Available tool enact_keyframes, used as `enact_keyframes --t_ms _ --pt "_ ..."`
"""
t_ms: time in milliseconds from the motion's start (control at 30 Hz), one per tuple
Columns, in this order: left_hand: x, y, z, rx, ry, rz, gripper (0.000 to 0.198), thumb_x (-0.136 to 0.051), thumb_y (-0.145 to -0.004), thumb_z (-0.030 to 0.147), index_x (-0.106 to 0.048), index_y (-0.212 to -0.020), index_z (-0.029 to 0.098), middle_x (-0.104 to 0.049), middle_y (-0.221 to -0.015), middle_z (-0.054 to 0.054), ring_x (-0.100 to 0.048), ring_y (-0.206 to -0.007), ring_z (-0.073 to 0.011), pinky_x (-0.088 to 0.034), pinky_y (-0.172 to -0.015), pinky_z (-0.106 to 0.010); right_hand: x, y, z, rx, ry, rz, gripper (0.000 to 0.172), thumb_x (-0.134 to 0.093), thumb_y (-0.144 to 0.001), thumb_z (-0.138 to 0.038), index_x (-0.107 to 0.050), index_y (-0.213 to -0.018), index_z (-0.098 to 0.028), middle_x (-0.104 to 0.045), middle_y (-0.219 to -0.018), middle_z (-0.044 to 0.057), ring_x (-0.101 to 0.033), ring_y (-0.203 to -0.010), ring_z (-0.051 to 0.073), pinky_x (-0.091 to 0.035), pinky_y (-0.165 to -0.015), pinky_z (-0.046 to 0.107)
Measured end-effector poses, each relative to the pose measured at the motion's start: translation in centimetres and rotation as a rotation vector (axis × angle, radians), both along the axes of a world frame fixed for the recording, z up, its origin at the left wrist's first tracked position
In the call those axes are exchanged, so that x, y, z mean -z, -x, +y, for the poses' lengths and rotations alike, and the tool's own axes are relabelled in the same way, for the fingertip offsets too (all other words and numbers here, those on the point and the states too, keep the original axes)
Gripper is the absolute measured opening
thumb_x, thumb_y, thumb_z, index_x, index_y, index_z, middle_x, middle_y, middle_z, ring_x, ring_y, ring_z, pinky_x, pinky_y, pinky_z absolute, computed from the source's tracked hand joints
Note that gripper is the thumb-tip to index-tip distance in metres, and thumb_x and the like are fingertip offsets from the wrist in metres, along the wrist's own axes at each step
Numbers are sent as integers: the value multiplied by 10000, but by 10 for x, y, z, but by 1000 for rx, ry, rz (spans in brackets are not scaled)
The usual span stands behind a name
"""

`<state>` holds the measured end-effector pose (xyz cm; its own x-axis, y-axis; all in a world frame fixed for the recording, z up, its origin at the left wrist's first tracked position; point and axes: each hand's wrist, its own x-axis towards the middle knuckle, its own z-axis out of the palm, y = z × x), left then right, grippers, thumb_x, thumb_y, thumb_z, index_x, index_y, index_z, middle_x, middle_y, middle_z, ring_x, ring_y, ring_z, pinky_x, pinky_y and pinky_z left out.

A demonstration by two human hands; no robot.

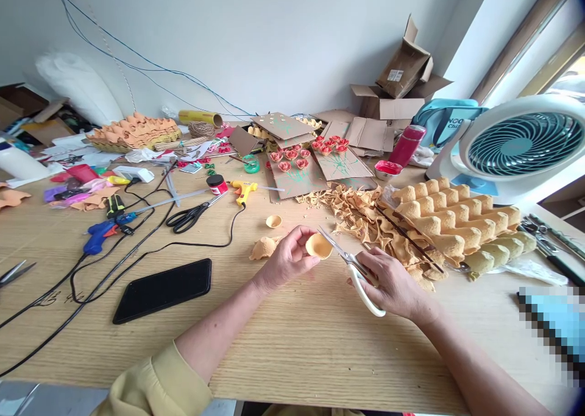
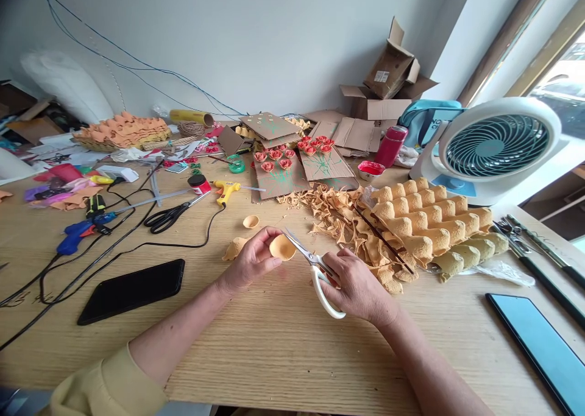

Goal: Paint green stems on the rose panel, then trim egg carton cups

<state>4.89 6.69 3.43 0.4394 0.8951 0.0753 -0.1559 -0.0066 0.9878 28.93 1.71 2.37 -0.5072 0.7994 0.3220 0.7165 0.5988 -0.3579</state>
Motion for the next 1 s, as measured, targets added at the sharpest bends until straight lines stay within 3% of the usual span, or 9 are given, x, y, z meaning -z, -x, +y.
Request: enact_keyframes --t_ms 300,567,1000 --pt "0 1 2 24 -22 -43 438 -826 -636 277 -560 -967 167 -627 -967 -36 -601 -913 -161 -486 -866 -298 1 -1 0 -3 -9 -18 278 -479 -980 -332 -353 -751 -235 -474 -660 -24 -428 -613 150 -342 -656 306" --pt "9 -2 3 94 -61 -47 438 -841 -647 265 -545 -957 176 -630 -939 -24 -609 -880 -146 -490 -858 -303 4 4 3 30 2 -9 186 -523 -921 -308 -394 -818 -222 -510 -724 -25 -458 -656 150 -356 -754 336" --pt "3 2 2 99 -11 -60 378 -796 -669 193 -606 -994 160 -659 -964 -36 -635 -908 -163 -505 -872 -307 -5 0 0 14 -29 -53 274 -499 -942 -324 -356 -723 -241 -510 -644 -11 -456 -611 162 -350 -666 321"
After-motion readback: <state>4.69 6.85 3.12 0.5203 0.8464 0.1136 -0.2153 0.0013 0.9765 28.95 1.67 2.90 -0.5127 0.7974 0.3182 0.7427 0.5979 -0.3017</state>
